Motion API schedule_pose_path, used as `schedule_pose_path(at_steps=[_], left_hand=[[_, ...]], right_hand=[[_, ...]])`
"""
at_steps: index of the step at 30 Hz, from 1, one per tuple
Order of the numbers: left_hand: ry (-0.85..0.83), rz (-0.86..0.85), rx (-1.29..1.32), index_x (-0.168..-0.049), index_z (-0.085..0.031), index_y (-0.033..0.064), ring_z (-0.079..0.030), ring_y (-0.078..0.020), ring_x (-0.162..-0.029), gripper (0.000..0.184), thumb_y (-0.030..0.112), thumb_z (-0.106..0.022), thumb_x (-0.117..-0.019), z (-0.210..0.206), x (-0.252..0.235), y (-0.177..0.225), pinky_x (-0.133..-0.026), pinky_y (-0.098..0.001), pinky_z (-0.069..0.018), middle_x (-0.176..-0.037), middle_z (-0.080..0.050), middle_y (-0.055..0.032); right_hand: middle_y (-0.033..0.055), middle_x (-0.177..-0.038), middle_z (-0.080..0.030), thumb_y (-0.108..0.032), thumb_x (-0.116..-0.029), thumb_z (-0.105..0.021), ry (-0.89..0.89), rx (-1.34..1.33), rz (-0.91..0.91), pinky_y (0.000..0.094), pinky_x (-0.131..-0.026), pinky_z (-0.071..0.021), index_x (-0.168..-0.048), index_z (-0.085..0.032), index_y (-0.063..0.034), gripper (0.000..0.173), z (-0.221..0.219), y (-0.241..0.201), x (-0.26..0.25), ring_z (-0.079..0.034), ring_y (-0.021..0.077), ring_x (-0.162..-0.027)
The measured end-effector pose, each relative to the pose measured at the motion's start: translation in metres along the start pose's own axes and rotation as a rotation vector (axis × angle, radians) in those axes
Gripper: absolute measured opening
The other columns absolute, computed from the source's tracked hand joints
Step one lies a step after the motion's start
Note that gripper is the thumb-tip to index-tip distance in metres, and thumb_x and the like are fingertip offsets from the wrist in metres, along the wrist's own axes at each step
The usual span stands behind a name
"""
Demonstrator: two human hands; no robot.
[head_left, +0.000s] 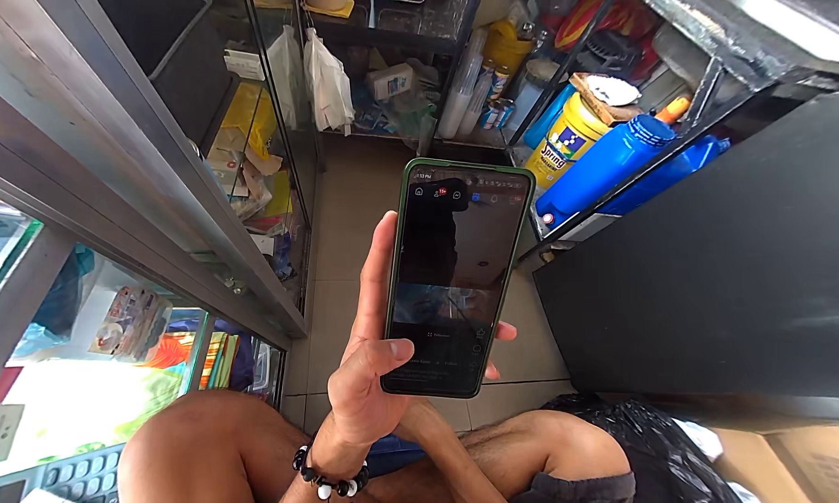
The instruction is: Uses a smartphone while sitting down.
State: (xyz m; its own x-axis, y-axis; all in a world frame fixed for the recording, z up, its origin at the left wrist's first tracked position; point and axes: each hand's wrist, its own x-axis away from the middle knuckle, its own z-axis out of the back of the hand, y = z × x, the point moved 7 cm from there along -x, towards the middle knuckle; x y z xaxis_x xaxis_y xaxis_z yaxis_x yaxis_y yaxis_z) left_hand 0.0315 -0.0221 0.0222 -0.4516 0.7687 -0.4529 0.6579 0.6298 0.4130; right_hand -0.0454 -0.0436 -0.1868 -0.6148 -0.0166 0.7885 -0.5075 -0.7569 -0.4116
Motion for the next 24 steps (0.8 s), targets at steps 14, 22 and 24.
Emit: schedule_pose_path(at_steps=[14,22,24], left_hand=[[0.001,0.001,0.000,-0.159,-0.012,0.0454,-0.061,-0.0470,-0.113,0.081,0.014,-0.047,-0.0929,0.000,0.000,0.000,-0.084,-0.0584,-0.0573,-0.141,-0.050,-0.0258],[0.001,-0.004,-0.006,-0.159,-0.013,0.0457,-0.061,-0.0465,-0.113,0.082,0.013,-0.047,-0.0921,0.002,-0.001,0.000,-0.084,-0.0582,-0.0572,-0.142,-0.049,-0.0249],[0.001,-0.008,-0.002,-0.159,-0.012,0.0452,-0.061,-0.0467,-0.112,0.082,0.013,-0.047,-0.0923,0.002,-0.001,0.000,-0.083,-0.0582,-0.0573,-0.141,-0.049,-0.0253]], right_hand=[[0.0209,-0.143,-0.056,-0.018,-0.1039,-0.056,0.006,-0.012,0.005,0.0550,-0.110,-0.0407,-0.149,-0.050,-0.0093,0.046,0.001,0.000,0.002,-0.054,0.0378,-0.133],[0.0237,-0.144,-0.055,-0.023,-0.1041,-0.055,0.036,0.011,0.038,0.0553,-0.113,-0.0373,-0.146,-0.051,-0.0032,0.047,-0.013,0.002,-0.019,-0.051,0.0383,-0.136],[0.0234,-0.142,-0.057,-0.024,-0.1035,-0.056,0.050,0.013,0.053,0.0560,-0.111,-0.0387,-0.146,-0.052,-0.0050,0.047,-0.018,0.008,-0.026,-0.053,0.0384,-0.134]])
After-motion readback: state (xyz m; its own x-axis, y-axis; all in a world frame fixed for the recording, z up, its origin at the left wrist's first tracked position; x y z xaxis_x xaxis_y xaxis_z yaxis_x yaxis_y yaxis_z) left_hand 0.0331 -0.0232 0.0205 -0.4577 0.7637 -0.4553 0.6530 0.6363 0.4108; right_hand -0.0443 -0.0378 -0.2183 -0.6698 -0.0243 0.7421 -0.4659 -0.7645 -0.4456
